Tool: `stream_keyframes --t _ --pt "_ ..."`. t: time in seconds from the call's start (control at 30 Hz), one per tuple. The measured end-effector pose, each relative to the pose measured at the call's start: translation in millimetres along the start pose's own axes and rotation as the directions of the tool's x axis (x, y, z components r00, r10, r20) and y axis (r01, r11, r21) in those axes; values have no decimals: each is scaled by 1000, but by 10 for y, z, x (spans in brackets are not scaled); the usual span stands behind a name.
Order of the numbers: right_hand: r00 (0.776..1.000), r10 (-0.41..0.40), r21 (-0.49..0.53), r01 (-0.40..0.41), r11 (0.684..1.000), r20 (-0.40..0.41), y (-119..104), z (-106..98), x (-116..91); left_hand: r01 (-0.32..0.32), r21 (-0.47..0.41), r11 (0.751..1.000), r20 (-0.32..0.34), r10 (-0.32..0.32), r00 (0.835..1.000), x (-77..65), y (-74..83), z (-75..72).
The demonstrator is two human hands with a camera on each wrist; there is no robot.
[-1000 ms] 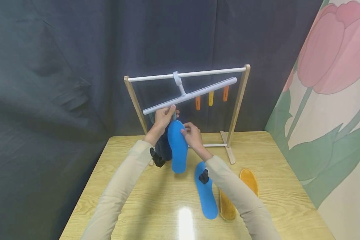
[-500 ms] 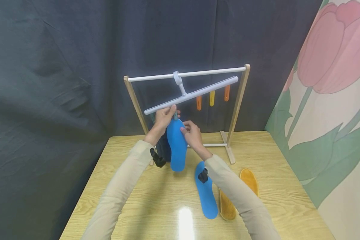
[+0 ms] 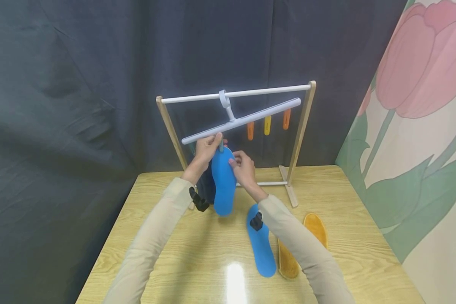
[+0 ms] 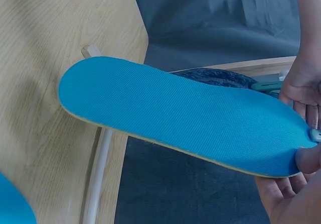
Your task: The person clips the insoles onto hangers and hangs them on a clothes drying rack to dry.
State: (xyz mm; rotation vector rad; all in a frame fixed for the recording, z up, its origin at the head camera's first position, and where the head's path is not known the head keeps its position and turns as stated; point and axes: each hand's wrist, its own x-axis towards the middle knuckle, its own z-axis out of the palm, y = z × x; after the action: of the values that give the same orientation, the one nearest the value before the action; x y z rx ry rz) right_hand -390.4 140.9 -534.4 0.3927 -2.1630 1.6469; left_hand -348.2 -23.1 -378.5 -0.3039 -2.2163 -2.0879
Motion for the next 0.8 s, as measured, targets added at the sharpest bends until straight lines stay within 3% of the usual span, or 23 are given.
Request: stream_keyframes --t 0.03,0.07,0.1,0.13,0.17,0.23,0.33,0.4,0.47,0.53,0.57,0.63,0.8 --pt "1000 15 29 -15 999 3 -163 -21 -35 -2 -4 1000 3 2 1000 4 -1 -4" --pt "1000 13 16 -13 1000 -7 92 9 34 -1 -4 1000 7 1 1000 7 -2 -6" --pt "1000 18 -2 -18 1000 -16 33 -2 16 0 -6 1000 9 0 1000 8 -2 -7" --pt "1000 18 -1 -18 1000 -11 133 11 46 3 -6 1000 12 -3 1000 8 -2 -8" --pt "1000 -1 -36 0 999 -19 255 32 79 8 -4 1000 14 -8 1000 6 -1 -7" --pt "999 -44 -22 43 999 -22 826 107 201 16 1 1000 17 -16 1000 5 3 -5" --pt "1000 -27 0 27 1000 9 278 28 75 18 -4 1000 17 -18 1000 1 7 3" --pt "998 36 23 -37 999 44 -420 -55 -86 13 -11 1000 19 -13 1000 -1 10 6" --pt "999 32 -29 -31 999 23 -340 -34 -50 7 -14 1000 24 -7 1000 -2 11 7" --pt "1000 -18 -85 17 996 -12 369 74 118 7 -7 1000 28 -7 1000 -3 10 4" --pt "1000 -15 -116 13 993 -20 600 111 177 8 -3 1000 30 -8 1000 -2 7 3" --pt "996 -64 -161 54 986 -55 1456 222 374 14 8 1000 35 -14 999 -5 0 1" --pt "995 -77 -143 68 987 -56 1656 259 396 27 19 999 45 -28 999 -9 -5 -4"
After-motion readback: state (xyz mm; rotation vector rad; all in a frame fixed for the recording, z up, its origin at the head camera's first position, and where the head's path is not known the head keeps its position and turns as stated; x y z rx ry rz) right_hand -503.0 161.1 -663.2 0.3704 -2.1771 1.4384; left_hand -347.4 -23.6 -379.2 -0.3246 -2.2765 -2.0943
